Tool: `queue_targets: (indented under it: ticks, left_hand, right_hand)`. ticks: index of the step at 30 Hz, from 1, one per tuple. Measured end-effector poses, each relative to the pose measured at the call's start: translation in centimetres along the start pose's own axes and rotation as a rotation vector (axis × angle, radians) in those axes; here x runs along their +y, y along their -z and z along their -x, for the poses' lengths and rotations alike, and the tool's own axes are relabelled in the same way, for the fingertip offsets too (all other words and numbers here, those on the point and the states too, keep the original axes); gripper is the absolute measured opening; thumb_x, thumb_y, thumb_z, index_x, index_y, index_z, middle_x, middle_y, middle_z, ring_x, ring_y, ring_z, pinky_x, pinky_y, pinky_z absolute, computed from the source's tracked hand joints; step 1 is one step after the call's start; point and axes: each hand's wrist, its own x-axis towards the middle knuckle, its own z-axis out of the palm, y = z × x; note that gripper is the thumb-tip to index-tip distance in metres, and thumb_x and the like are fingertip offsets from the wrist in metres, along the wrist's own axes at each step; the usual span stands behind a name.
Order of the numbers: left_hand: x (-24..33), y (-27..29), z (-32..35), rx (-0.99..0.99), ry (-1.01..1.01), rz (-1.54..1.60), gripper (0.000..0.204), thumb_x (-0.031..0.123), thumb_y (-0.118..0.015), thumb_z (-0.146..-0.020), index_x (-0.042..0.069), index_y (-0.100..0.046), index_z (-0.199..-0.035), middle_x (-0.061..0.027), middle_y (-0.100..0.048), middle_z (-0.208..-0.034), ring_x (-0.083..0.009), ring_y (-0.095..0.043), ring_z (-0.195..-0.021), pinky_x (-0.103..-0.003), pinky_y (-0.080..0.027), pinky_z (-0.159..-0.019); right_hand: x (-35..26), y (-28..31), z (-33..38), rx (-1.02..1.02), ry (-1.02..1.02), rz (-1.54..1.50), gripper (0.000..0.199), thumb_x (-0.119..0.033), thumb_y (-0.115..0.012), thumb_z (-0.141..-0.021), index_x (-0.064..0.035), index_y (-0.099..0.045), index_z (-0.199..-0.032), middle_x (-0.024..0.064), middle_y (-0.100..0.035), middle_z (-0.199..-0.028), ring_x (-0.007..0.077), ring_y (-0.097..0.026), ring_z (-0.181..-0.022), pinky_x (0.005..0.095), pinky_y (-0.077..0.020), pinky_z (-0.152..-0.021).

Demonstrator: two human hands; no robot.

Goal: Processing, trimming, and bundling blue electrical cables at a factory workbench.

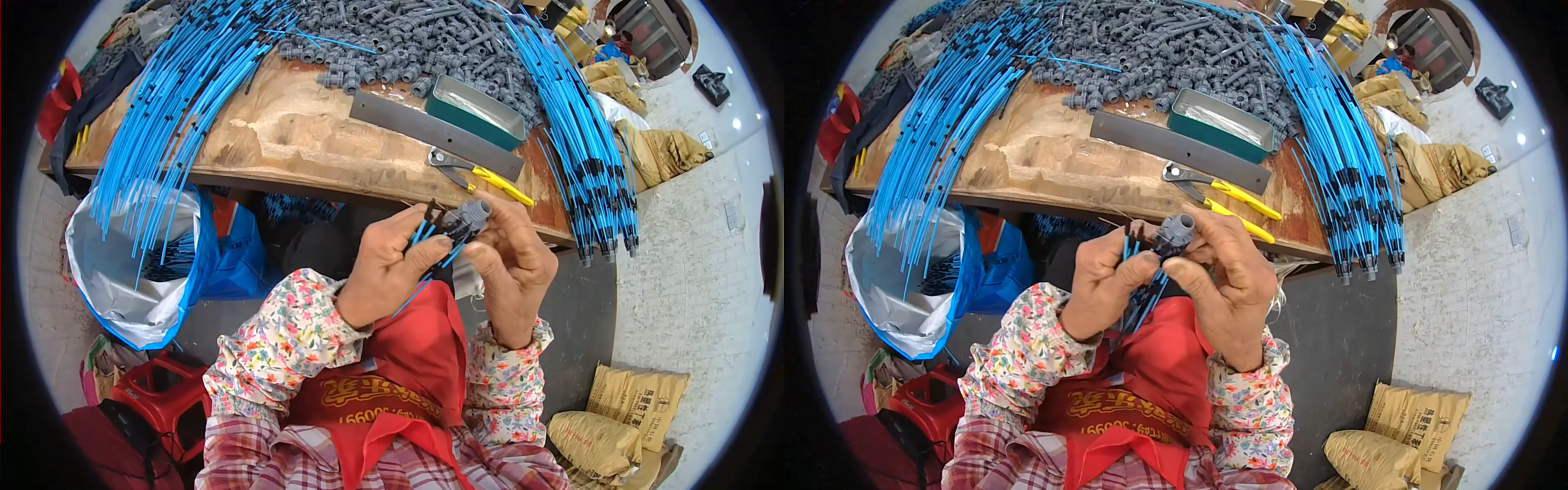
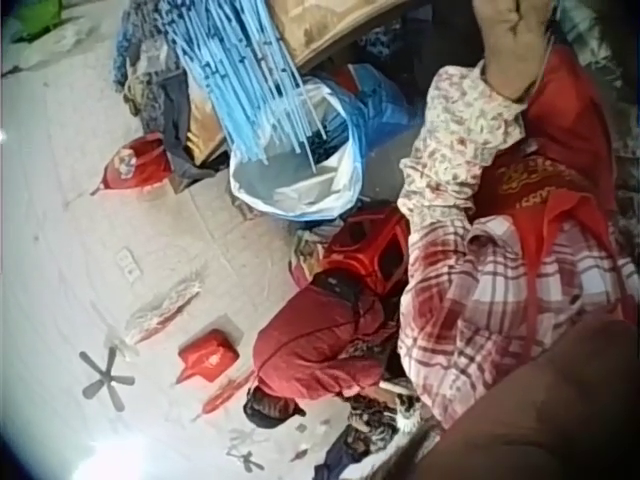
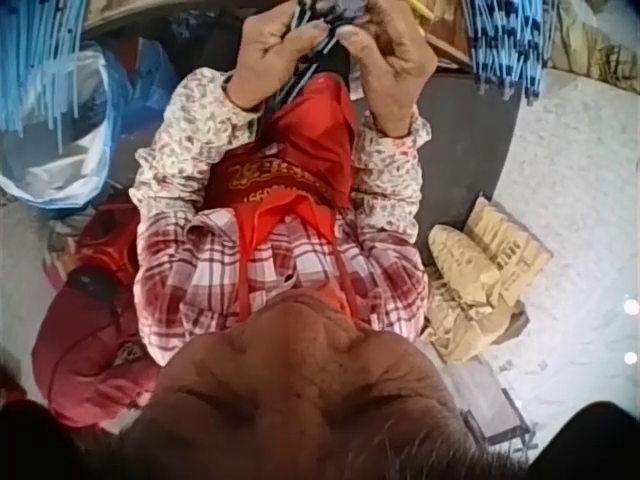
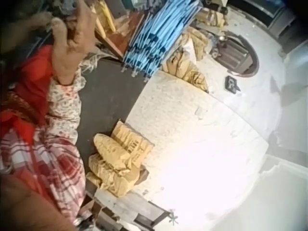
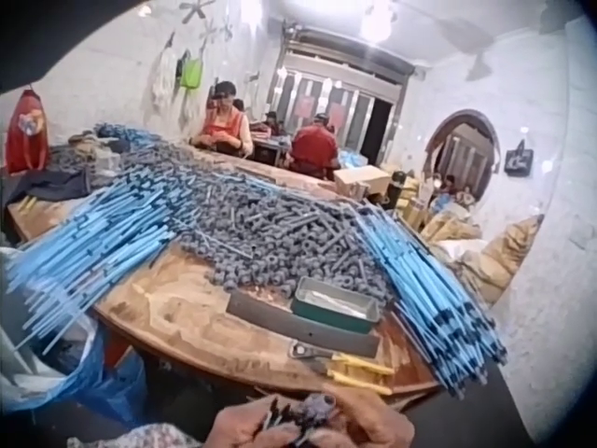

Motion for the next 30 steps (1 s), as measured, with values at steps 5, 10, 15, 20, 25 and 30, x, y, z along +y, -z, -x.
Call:
queue_targets:
  ticks: [5,10,15,20,25,30]
  left_hand:
    - [-1.6,-0.8,0.7,0.004,-0.058,-0.191,0.026,0.019,-0.062,-0.088,-0.002,-0.061,-0.103,-0.0066,-0.059,-0.083,-0.0110,-0.052,-0.071,-0.025,-0.045,-0.065]
    - [-2.5,-1.1,1.2,0.110,-0.032,-0.150,0.023,0.013,-0.065,-0.085,-0.002,-0.061,-0.101,-0.0103,-0.058,-0.083,-0.0183,-0.057,-0.074,-0.027,-0.046,-0.066]
    - [-3.8,-0.6,0.7,0.147,-0.411,-0.431,0.022,0.009,-0.064,-0.084,-0.003,-0.059,-0.102,-0.0146,-0.058,-0.084,-0.0276,-0.059,-0.074,-0.032,-0.048,-0.065]
    - [-4.1,0.1,0.4,0.063,-0.441,-0.534,0.022,0.007,-0.060,-0.085,-0.004,-0.056,-0.103,-0.0168,-0.057,-0.085,-0.0328,-0.058,-0.073,-0.036,-0.047,-0.065]
    - [-3.9,1.0,-0.1,-0.046,-0.433,-0.559,0.019,0.009,-0.058,-0.086,-0.004,-0.052,-0.099,-0.0181,-0.052,-0.081,-0.0360,-0.055,-0.071,-0.039,-0.045,-0.062]
    - [-4.2,1.3,-0.1,-0.113,-0.392,-0.528,0.019,0.013,-0.057,-0.087,-0.003,-0.052,-0.095,-0.0184,-0.050,-0.079,-0.0366,-0.054,-0.070,-0.039,-0.043,-0.061]
  right_hand:
    - [0.9,0.7,-0.2,-0.017,-0.082,-0.017,0.036,-0.001,-0.074,-0.071,0.0045,-0.064,-0.105,0.0021,-0.056,-0.086,0.0042,-0.045,-0.064,0.0184,-0.0367,-0.055]
    - [2.2,1.3,-0.3,-0.005,-0.063,-0.100,0.032,-0.003,-0.076,-0.069,0.0052,-0.066,-0.098,0.0007,-0.050,-0.077,0.0035,-0.038,-0.059,0.0184,-0.0298,-0.052]
    - [2.9,1.2,-0.4,0.018,-0.027,-0.092,0.031,-0.003,-0.077,-0.067,0.0053,-0.067,-0.095,0.0000,-0.048,-0.075,0.0033,-0.036,-0.058,0.0184,-0.0265,-0.050]
    - [2.9,1.1,-0.4,0.016,-0.029,-0.097,0.032,-0.004,-0.077,-0.066,0.0051,-0.067,-0.095,0.0003,-0.050,-0.076,0.0035,-0.036,-0.057,0.0189,-0.0262,-0.050]
    - [3.5,1.7,-0.7,-0.035,-0.011,-0.084,0.033,-0.006,-0.078,-0.065,0.0048,-0.067,-0.095,0.0017,-0.052,-0.077,0.0037,-0.037,-0.057,0.0191,-0.0276,-0.050]
    - [4.0,2.1,-1.0,-0.126,0.033,-0.126,0.035,-0.007,-0.079,-0.064,0.0037,-0.068,-0.095,0.0039,-0.056,-0.080,0.0043,-0.040,-0.058,0.0196,-0.0292,-0.051]
